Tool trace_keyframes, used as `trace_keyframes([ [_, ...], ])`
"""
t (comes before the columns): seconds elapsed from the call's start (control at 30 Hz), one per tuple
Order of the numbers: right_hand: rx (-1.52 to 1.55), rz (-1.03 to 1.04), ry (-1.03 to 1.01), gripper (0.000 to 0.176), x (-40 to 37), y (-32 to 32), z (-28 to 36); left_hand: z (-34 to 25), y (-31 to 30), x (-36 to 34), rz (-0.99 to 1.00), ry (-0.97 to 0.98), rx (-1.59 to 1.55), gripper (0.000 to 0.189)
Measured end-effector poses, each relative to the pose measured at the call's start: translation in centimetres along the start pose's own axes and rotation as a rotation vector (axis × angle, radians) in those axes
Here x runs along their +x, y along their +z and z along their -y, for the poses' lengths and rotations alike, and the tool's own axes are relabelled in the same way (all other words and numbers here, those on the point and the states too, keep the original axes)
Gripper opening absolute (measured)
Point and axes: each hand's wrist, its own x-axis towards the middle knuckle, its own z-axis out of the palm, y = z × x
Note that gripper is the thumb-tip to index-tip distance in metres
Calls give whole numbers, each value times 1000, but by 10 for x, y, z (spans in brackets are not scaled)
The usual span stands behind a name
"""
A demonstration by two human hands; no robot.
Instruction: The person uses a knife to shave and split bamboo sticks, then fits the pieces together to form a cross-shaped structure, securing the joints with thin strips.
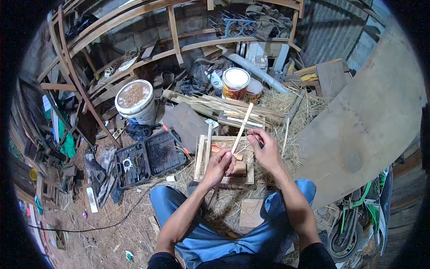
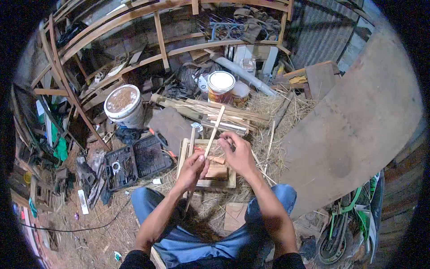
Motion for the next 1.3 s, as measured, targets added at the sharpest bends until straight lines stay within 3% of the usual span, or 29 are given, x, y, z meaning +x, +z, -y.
trace_keyframes([
  [0.07,105,-10,99,29,2,-3,2,2,2,2,18,31,81,30],
  [0.17,154,-101,49,31,3,1,-6,7,3,4,53,72,180,29],
  [0.23,165,-51,76,26,5,-6,3,10,2,7,50,128,275,28],
  [0.37,280,-81,-81,21,5,3,0,13,7,10,2,124,264,24],
  [0.43,303,-60,-36,19,3,0,17,4,8,10,-37,173,537,24],
  [0.5,319,-85,-91,18,5,4,19,-8,14,15,-51,295,399,30],
  [0.63,198,-50,-230,18,11,3,21,-61,28,18,-118,549,438,29],
  [0.73,245,25,-178,22,9,8,22,-83,32,17,-133,602,525,26],
  [0.83,266,20,-194,23,6,6,28,-87,28,16,-145,528,586,22],
  [0.9,293,10,-173,20,0,4,33,-86,27,16,-220,628,609,18],
  [0.97,207,-59,-378,18,-6,-1,38,-86,23,14,-198,633,640,17],
  [1.0,340,114,-76,21,-13,-10,51,-87,21,13,-179,640,666,16],
  [1.1,397,86,54,26,-16,-17,66,-90,29,11,-214,699,678,15],
  [1.17,286,55,24,28,-15,-13,61,-88,30,11,-211,709,671,16],
  [1.23,398,105,-3,30,-13,-16,76,-91,35,7,-233,697,667,17],
  [1.27,437,262,212,36,-17,-31,92,-93,37,5,-238,719,700,18],
  [1.3,432,266,215,36,-18,-31,98,-96,39,2,-241,717,694,18],
])
